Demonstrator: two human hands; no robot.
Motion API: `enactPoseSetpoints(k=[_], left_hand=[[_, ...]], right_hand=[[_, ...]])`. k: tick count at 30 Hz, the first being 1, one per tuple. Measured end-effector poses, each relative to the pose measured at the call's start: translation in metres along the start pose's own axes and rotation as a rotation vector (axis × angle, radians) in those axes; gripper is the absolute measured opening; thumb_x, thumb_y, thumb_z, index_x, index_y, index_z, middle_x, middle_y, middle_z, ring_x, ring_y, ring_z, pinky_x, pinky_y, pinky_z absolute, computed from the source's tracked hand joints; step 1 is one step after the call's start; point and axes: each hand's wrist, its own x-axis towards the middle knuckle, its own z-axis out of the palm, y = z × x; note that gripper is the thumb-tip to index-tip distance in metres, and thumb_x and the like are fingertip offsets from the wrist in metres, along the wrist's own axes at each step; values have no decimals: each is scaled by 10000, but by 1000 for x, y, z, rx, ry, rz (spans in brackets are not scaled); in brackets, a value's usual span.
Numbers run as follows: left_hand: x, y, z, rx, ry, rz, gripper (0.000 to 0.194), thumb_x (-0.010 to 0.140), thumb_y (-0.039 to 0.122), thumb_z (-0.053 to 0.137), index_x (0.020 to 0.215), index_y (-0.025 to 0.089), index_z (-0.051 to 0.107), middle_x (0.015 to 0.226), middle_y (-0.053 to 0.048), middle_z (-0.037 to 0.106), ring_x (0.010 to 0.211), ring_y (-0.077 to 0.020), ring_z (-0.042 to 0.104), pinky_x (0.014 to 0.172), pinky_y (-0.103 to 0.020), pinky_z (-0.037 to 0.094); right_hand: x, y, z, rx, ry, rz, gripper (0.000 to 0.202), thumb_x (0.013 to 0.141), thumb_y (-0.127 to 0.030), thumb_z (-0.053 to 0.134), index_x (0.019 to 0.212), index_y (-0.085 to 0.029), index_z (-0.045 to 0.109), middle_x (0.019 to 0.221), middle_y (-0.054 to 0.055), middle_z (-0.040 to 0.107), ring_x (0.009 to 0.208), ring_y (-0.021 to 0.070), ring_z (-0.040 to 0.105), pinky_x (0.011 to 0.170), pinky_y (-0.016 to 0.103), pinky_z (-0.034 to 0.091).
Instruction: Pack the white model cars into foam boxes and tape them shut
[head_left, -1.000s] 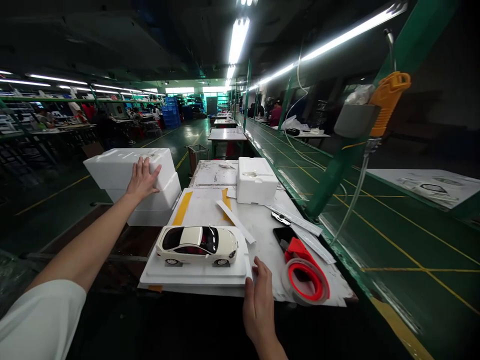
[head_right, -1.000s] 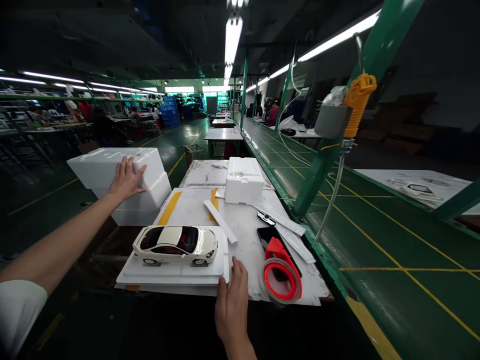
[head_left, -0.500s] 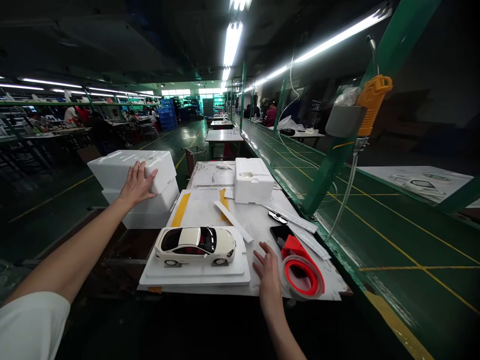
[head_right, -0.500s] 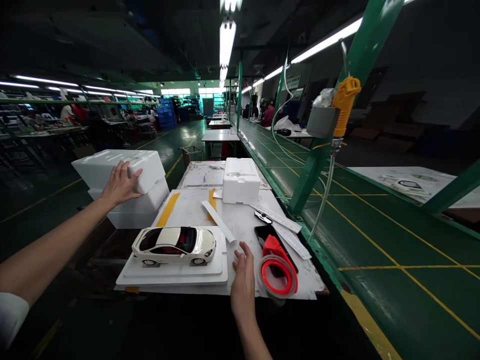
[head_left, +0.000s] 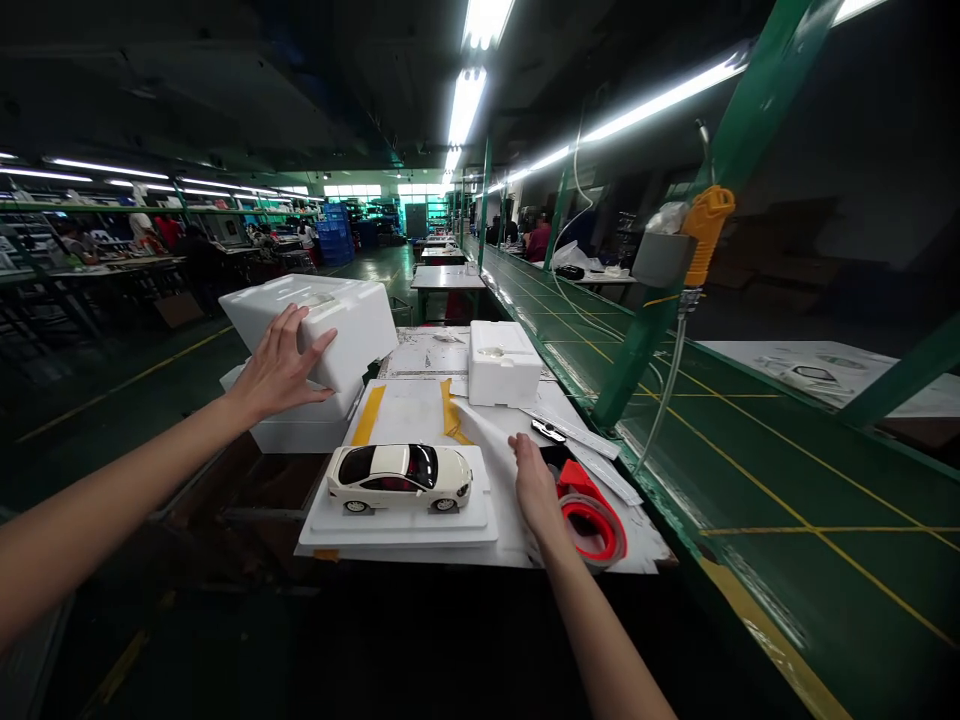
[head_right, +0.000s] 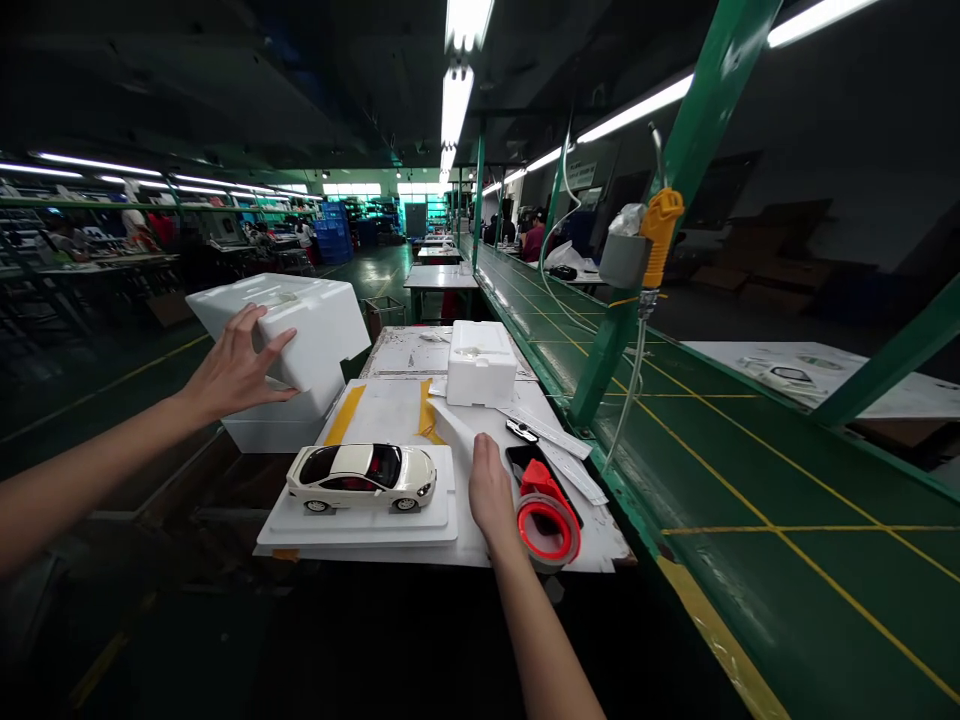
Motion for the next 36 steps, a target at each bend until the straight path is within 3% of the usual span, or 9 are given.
enactPoseSetpoints(k=[3,7,12,17,20,23,27,32,36], left_hand=[[1,15,-14,-18,53,9,939,818,483,805,1551,226,278,1648,-276,65,1542,-564,134,1167,-744,306],[0,26,-23,-20,100,13,966,806,497,815,1561,226,275,1652,-261,60,1534,-561,160,1184,-726,303],[-3,34,-33,-21,103,36,1026,790,513,825,1582,244,230,1646,-260,65,1519,-570,193,1172,-728,328],[-7,39,-43,-59,96,18,1027,780,478,842,1581,268,234,1658,-251,59,1532,-566,170,1172,-735,325],[-9,39,-47,-62,81,11,1032,775,472,847,1582,291,228,1670,-234,47,1542,-547,161,1181,-723,322],[-10,40,-48,-41,73,6,1088,761,497,853,1594,301,181,1671,-229,39,1540,-540,162,1182,-721,323],[-12,45,-44,-44,61,28,1099,770,510,838,1607,304,156,1662,-240,56,1527,-547,197,1158,-721,361],[-14,57,-39,-61,45,59,1061,796,520,812,1613,314,166,1659,-244,82,1522,-549,222,1144,-726,379],[-11,64,-40,-80,68,66,1085,788,536,814,1619,330,149,1663,-237,81,1525,-547,215,1149,-735,370]], right_hand=[[-11,-12,-13,-130,-7,-28,834,971,-751,341,1494,-125,514,1557,192,504,1483,380,411,1235,556,277],[-39,-5,-8,-262,-30,-95,948,972,-751,281,1561,-15,387,1630,228,378,1543,360,314,1264,535,243],[-57,3,1,-275,6,-316,821,1022,-681,279,1590,-95,367,1669,149,340,1562,292,289,1278,497,246],[-55,7,1,-310,-32,-187,922,994,-726,257,1594,-31,331,1654,207,344,1552,340,305,1269,528,256],[-57,14,0,-298,-53,-209,889,1004,-720,265,1594,-59,348,1644,186,375,1542,331,330,1266,523,270],[-59,18,-2,-301,-61,-224,853,1014,-698,271,1573,-63,386,1623,180,415,1523,331,365,1255,519,293],[-55,20,-3,-336,-76,-127,878,1015,-689,229,1557,-18,393,1563,231,483,1477,372,430,1220,526,330],[-47,12,-4,-437,-95,-81,936,1007,-704,226,1593,21,301,1606,263,400,1483,422,404,1185,548,350],[-41,-2,0,-476,-97,-46,901,1020,-676,240,1585,21,319,1554,304,454,1406,453,493,1109,574,409]])
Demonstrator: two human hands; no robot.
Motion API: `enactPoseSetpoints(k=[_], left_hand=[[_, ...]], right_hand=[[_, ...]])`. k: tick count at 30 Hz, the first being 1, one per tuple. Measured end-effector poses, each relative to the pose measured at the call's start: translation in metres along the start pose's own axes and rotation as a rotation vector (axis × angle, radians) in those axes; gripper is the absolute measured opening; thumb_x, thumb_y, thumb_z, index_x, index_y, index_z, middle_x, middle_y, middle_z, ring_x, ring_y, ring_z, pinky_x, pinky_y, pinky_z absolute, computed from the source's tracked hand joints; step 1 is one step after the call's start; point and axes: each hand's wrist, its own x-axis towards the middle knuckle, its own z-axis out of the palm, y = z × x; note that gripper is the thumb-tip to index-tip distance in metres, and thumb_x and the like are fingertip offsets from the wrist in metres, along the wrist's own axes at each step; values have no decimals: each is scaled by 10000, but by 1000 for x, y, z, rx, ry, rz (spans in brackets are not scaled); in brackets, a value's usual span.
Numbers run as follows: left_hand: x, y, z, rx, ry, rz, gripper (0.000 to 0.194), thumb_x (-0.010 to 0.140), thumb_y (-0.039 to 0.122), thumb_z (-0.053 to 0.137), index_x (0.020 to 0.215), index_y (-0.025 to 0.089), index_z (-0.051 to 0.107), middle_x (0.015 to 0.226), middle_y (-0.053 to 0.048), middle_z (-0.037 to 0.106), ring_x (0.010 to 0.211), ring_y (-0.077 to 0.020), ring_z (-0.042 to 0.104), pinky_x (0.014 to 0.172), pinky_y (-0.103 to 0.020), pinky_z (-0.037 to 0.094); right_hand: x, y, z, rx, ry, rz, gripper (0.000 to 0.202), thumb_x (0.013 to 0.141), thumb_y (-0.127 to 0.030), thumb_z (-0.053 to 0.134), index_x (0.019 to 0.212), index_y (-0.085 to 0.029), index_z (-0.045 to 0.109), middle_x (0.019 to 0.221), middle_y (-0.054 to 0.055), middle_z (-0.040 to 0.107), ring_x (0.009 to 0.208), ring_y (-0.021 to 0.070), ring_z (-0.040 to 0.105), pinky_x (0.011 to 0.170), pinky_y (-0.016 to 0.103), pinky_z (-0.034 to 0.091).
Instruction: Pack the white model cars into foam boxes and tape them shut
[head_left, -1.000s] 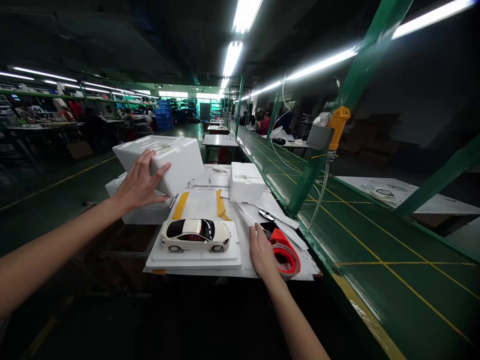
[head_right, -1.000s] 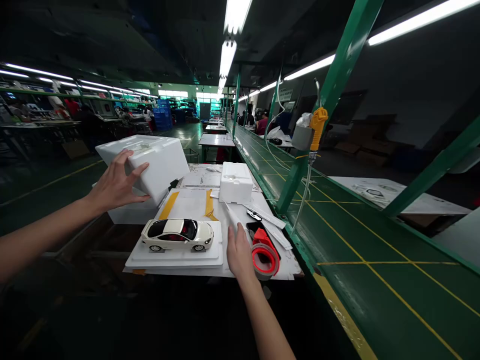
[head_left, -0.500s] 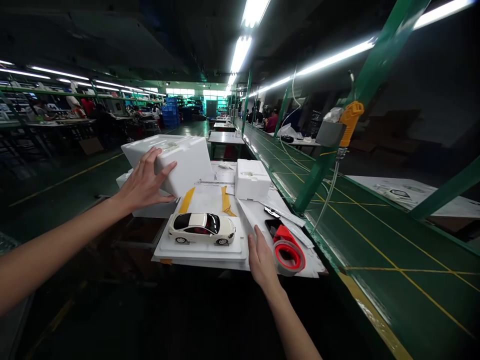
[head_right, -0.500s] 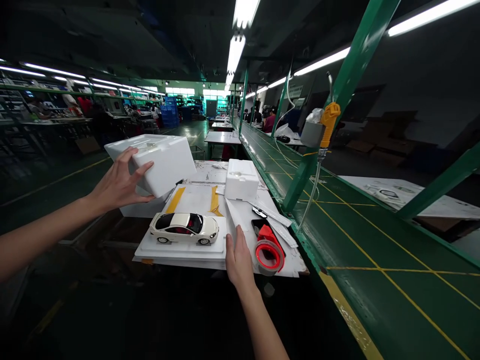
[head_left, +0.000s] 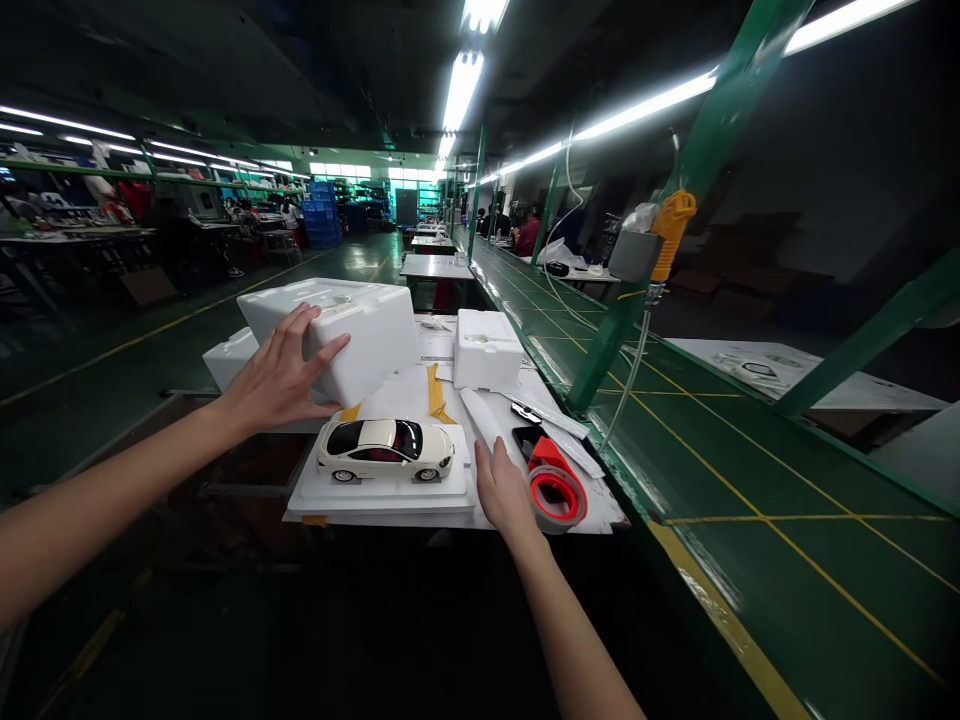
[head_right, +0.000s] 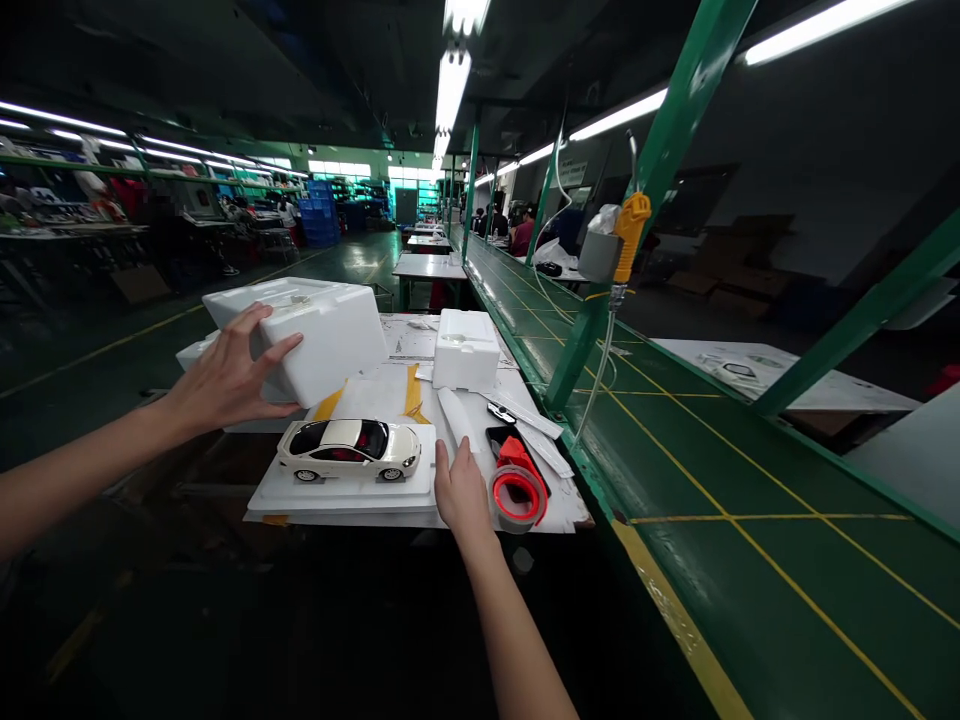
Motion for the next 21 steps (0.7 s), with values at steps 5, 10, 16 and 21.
enactPoseSetpoints(k=[5,10,16,21], left_hand=[[2,1,-7,-5,-9,-17,1101,779,542,817,1622,356,133,1674,-216,77,1527,-533,221,1155,-727,373],[-2,1,-12,29,-16,-13,1127,764,545,827,1624,306,138,1664,-250,75,1497,-563,261,1127,-727,400],[-4,4,-12,27,-25,-26,1123,752,567,826,1616,314,155,1654,-241,105,1483,-561,289,1108,-723,428],[-3,4,-14,22,-19,-18,1101,765,568,818,1613,289,174,1651,-258,109,1484,-559,287,1123,-721,410]], right_hand=[[0,-9,-5,-18,-2,24,945,1004,-720,235,1589,18,315,1533,312,475,1368,465,523,1077,576,423],[0,-7,-9,-51,-24,38,929,1018,-671,253,1571,75,303,1545,347,435,1420,479,462,1118,580,377],[2,-17,-15,-128,-74,52,838,1042,-635,243,1559,15,347,1496,324,509,1357,454,534,1075,539,419],[4,-20,-21,-223,-92,22,731,1062,-611,224,1431,-48,510,1295,288,662,1204,429,635,961,498,476]])
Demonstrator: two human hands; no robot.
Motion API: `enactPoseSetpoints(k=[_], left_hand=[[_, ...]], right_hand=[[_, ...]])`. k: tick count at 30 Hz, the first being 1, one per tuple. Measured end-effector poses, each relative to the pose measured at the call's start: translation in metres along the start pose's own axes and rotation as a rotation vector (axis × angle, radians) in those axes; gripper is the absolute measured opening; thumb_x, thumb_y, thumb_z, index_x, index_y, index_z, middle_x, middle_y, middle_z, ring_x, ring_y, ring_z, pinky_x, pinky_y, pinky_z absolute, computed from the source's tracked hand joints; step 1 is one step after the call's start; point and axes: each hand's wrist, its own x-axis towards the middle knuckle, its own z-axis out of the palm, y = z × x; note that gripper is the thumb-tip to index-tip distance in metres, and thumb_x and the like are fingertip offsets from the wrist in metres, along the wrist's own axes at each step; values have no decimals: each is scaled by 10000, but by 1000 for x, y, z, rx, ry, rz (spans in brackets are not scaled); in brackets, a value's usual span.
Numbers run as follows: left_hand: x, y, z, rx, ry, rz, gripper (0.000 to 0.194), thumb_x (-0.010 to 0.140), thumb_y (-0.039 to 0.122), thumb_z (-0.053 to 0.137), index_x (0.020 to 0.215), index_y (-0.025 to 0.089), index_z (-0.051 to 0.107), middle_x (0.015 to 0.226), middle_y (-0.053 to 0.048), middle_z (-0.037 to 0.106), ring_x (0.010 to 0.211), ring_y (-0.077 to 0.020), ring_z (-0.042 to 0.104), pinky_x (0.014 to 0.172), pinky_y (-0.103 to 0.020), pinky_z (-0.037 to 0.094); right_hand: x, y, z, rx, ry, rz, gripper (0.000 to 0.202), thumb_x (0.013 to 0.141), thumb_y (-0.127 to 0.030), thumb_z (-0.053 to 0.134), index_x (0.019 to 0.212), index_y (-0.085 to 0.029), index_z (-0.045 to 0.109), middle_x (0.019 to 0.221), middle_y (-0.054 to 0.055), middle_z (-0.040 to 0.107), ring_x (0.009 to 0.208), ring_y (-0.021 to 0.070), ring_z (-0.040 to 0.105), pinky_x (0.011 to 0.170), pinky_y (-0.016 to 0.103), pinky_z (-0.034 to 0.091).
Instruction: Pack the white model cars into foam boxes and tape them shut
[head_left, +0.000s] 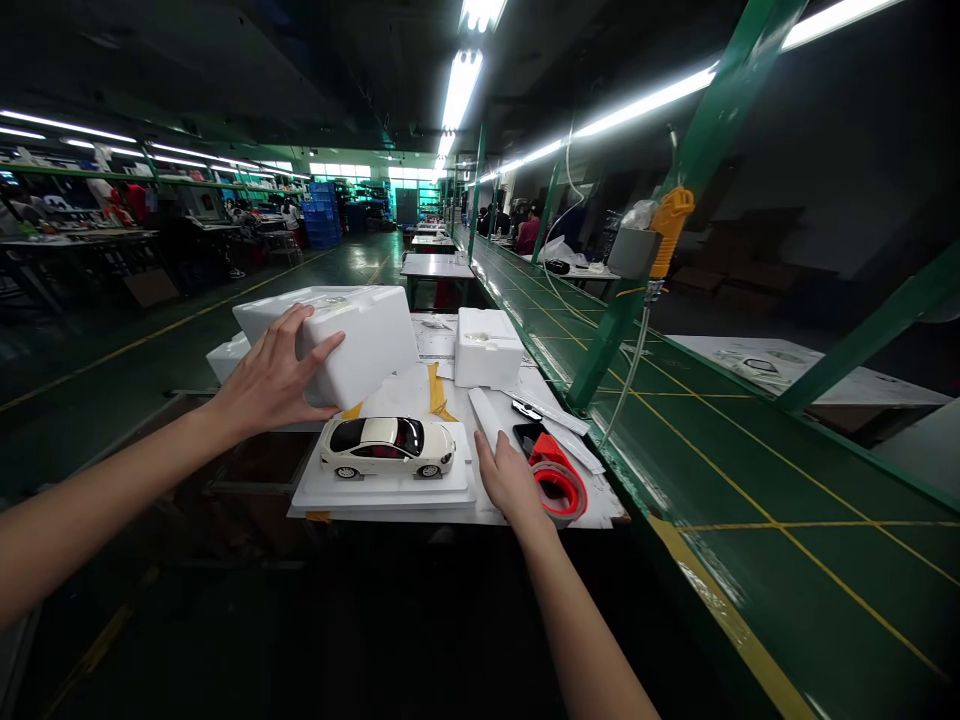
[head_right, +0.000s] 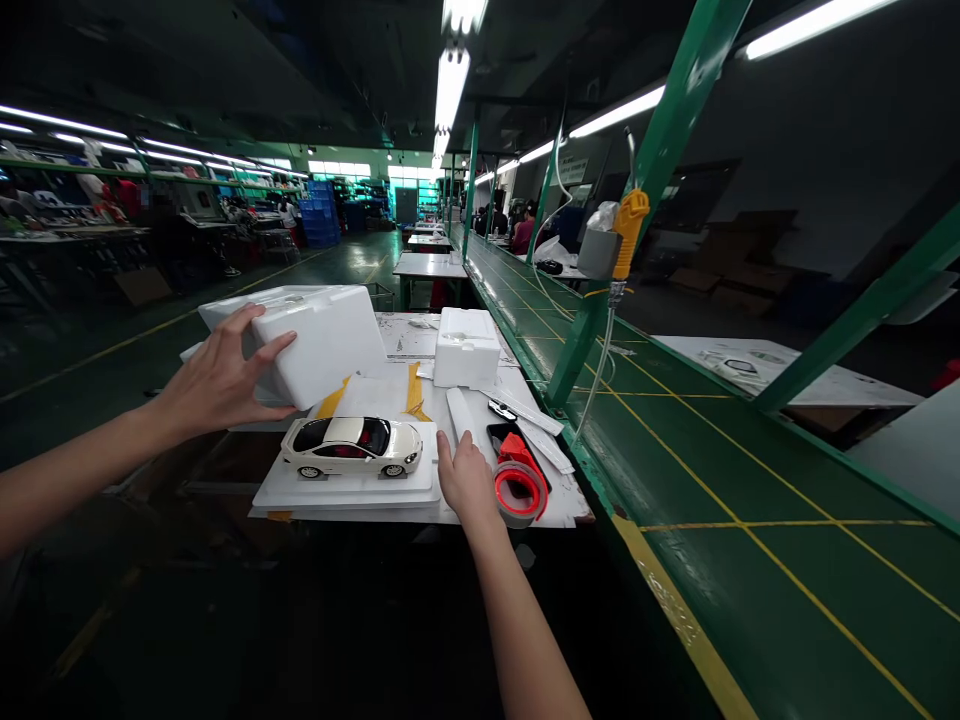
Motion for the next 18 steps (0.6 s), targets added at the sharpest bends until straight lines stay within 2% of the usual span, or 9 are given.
enactPoseSetpoints(k=[3,6,8,10,14,18], left_hand=[[0,-1,-1,3,-6,-9,1122,746,564,837,1610,288,175,1651,-262,109,1486,-560,284,1107,-727,419],[1,0,-1,14,-8,-1,1098,757,564,828,1601,271,190,1641,-274,132,1479,-557,300,1090,-726,431],[2,1,0,27,-10,12,1065,772,574,813,1588,226,224,1618,-303,159,1458,-572,329,1076,-724,441],[4,2,1,38,-11,9,1070,755,583,824,1572,190,257,1597,-327,182,1432,-590,359,1056,-723,456],[5,4,-2,38,3,-9,1090,740,569,839,1580,202,250,1591,-319,206,1433,-585,366,1051,-717,467],[0,3,-11,45,0,-12,1099,739,566,840,1589,226,233,1587,-315,225,1428,-574,386,1012,-715,499]], right_hand=[[8,4,-1,-75,-14,-11,633,1088,-538,218,1335,-93,595,1250,250,689,1181,373,654,960,447,478],[31,4,-1,-177,-46,4,502,1094,-424,304,1193,-103,678,1154,230,718,1108,346,680,940,440,490],[56,0,1,-246,-39,13,381,1078,-361,412,1181,-109,678,1202,206,697,1137,324,660,956,451,499],[85,-5,7,-300,-10,6,312,1057,-345,511,1246,-136,646,1341,164,628,1244,301,594,1017,472,491],[136,-7,28,-360,0,-36,364,1015,-373,623,1324,-182,609,1478,119,530,1360,310,498,1117,536,435],[166,5,51,-384,-35,-59,432,1005,-388,641,1383,-189,576,1523,123,495,1377,328,490,1136,578,418]])
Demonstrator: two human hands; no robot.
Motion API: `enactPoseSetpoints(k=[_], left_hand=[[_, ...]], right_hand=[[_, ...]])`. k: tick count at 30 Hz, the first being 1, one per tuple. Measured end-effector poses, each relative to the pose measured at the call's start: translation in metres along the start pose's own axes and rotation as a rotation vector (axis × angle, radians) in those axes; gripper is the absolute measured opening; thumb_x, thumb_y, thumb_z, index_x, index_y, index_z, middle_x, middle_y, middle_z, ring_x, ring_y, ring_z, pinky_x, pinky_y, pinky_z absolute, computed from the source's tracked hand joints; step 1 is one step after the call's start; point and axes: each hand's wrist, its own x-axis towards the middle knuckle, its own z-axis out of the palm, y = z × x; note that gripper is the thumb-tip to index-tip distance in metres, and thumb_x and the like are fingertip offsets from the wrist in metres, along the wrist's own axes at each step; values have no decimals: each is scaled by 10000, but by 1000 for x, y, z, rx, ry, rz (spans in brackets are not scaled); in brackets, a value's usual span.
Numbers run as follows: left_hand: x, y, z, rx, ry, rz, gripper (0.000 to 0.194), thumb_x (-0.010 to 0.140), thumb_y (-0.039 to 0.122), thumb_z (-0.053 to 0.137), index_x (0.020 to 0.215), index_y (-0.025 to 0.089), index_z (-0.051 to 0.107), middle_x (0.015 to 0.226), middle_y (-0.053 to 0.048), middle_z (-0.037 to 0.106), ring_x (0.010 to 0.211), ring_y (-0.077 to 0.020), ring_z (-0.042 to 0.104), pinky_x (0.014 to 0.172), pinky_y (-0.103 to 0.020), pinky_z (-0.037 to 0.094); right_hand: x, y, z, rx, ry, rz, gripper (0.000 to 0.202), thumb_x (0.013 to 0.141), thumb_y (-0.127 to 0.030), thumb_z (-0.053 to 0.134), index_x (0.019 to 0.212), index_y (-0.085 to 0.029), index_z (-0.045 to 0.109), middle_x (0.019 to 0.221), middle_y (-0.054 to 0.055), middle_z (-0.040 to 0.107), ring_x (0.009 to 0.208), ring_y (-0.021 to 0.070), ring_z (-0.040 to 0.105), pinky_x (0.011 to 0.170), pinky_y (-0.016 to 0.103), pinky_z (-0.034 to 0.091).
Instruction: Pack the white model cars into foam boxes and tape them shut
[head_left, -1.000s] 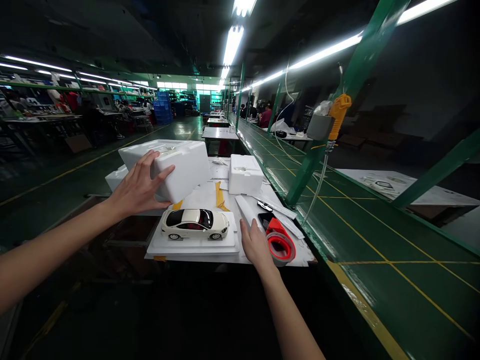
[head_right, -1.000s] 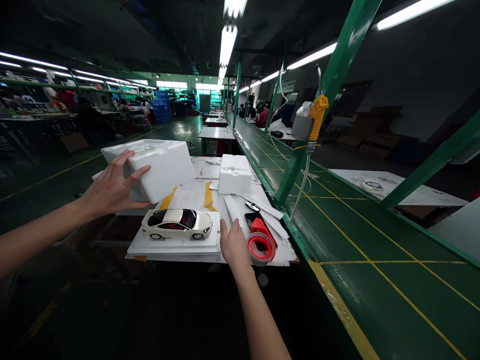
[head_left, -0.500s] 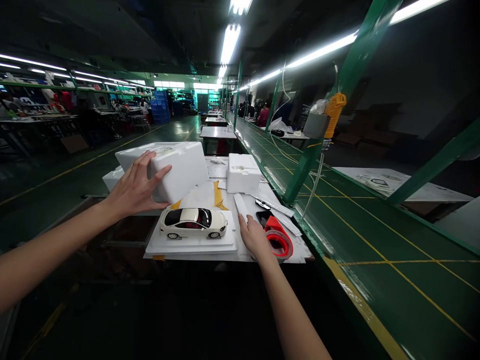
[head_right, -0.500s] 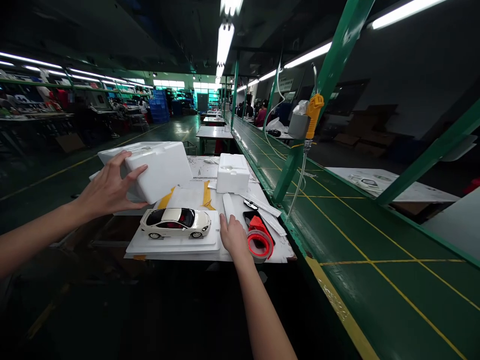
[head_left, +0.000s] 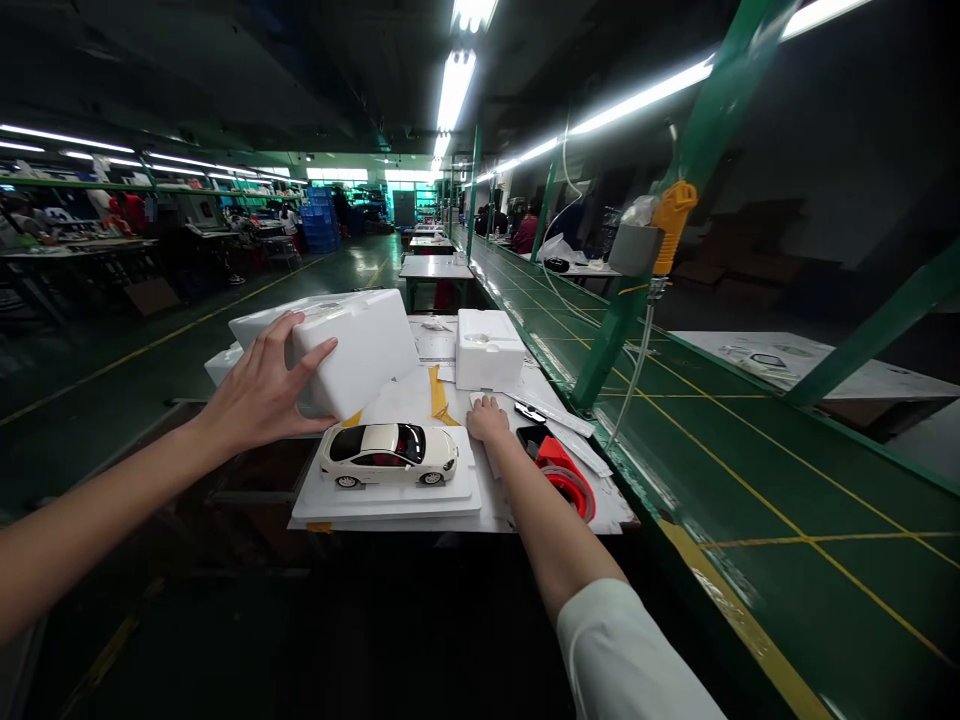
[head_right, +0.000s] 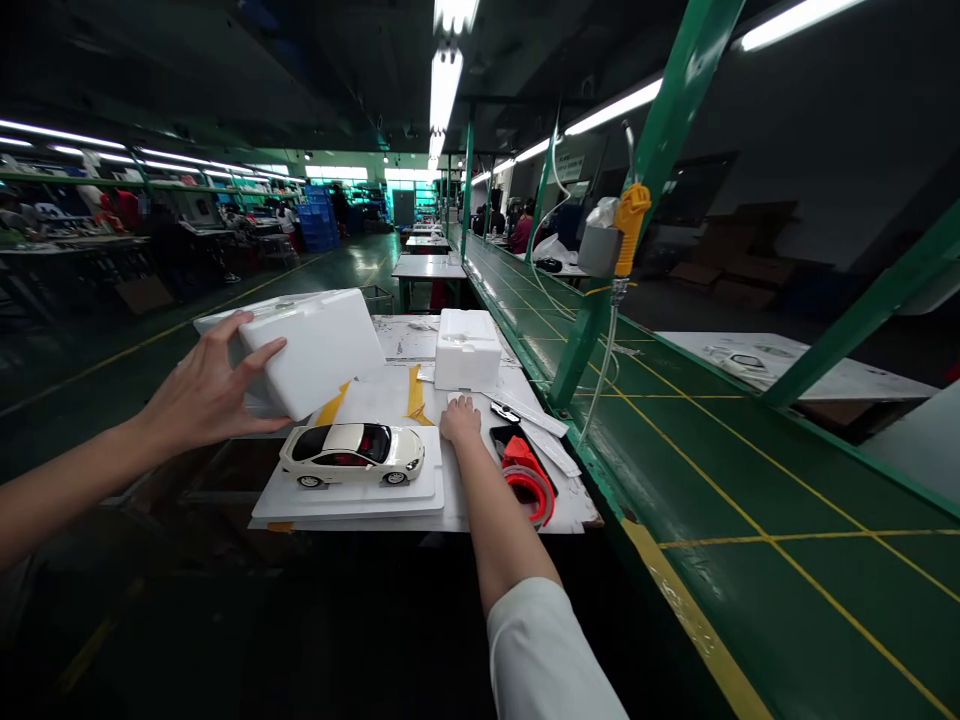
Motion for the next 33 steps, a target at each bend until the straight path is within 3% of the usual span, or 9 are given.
enactPoseSetpoints(k=[5,14,23,33], left_hand=[[-5,-4,-7,-5,-14,-32,1123,710,576,854,1590,207,260,1584,-325,235,1419,-592,382,999,-732,498],[-9,1,-4,-29,-21,-41,1132,730,613,824,1609,214,232,1579,-323,241,1403,-603,397,965,-738,518],[-11,0,-4,-34,-19,-53,1138,723,591,840,1612,221,233,1585,-310,230,1403,-585,405,989,-722,510],[-12,4,-4,-45,-11,-60,1168,707,559,867,1616,259,198,1596,-280,211,1444,-565,358,1032,-723,478]], right_hand=[[21,7,20,-30,-15,-19,450,1009,-411,632,1396,-190,566,1519,127,496,1371,330,496,1133,583,422],[30,5,29,-101,37,-18,393,994,-368,664,1326,-164,613,1444,139,555,1336,322,523,1107,551,454],[29,4,18,-76,86,73,303,1005,-359,651,1243,-171,649,1378,117,596,1248,280,585,1041,498,519],[42,1,6,-39,-14,232,347,992,-360,676,1277,-165,636,1353,116,617,1224,285,611,1011,504,547]])
